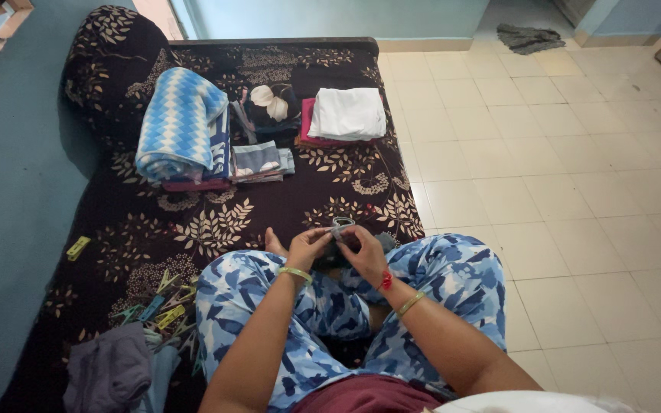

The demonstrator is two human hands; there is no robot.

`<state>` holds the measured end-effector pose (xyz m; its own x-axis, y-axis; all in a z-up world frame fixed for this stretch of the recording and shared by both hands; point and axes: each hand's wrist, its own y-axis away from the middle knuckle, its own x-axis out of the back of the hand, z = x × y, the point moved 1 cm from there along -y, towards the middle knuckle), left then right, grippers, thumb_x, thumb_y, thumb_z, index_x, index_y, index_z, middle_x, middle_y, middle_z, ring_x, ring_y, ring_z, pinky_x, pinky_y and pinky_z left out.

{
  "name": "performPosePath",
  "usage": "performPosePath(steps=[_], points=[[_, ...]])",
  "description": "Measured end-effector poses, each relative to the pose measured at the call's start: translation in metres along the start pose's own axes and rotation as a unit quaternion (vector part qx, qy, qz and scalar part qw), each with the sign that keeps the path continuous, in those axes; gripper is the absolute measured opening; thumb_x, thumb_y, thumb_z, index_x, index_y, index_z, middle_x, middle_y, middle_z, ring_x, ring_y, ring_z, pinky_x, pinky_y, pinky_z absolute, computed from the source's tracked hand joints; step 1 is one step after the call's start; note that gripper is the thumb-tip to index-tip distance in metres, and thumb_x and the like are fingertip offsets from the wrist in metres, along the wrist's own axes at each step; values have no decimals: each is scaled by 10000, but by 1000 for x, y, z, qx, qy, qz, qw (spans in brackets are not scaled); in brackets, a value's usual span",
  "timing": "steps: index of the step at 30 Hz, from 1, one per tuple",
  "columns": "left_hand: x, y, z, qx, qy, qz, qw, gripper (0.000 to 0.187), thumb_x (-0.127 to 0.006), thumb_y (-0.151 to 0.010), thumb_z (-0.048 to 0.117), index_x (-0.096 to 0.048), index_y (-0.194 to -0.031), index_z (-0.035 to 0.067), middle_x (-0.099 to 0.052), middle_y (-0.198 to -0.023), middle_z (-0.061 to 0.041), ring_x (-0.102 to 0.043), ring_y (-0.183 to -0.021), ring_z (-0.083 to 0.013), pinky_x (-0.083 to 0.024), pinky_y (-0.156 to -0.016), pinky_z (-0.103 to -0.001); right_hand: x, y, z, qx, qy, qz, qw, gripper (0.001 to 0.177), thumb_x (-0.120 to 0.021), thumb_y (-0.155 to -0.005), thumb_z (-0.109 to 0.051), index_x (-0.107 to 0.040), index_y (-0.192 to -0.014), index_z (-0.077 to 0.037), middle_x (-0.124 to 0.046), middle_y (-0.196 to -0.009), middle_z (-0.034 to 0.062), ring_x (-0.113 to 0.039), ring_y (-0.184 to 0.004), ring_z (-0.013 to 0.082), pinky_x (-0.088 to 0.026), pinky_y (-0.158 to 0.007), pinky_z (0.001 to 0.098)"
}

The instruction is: The person sits on a bed and folds several items of clothing including socks and a patterned pouch, arranging them into stacks on the bedspread.

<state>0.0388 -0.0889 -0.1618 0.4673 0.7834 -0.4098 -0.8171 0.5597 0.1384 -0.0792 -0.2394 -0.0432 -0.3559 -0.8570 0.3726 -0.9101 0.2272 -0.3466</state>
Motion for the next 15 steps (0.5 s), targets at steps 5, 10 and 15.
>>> performPosePath(steps=[5,10,15], points=[[-4,5,10,0,-8,7,1000,285,-759,-928,165,-748,-1178,28,-732,-926,9,-544,-679,-25,-381,-571,-170,4,1,-16,60,52,-1,997,331,-791,-851,-106,-659,-1147,-40,-721,-1079,121,-742,-988,259,-586,-819,324],[-4,0,6,-69,-40,47,996,282,-774,-895,87,-715,-1160,11,-745,-1029,8,-681,-918,-58,-538,-820,-198,6,1,-17,97,65,-50,992,321,-753,-875,-90,-697,-1189,-54,-712,-1105,127,-715,-1018,291,-570,-876,356],[-18,18,35,-132,-148,98,975,283,-715,-901,25,-727,-1184,27,-736,-1033,-24,-671,-913,-86,-535,-816,-219,10,-7,-13,-12,63,-9,998,236,-720,-909,-118,-728,-1145,-135,-719,-1109,75,-740,-995,244,-596,-834,333]])
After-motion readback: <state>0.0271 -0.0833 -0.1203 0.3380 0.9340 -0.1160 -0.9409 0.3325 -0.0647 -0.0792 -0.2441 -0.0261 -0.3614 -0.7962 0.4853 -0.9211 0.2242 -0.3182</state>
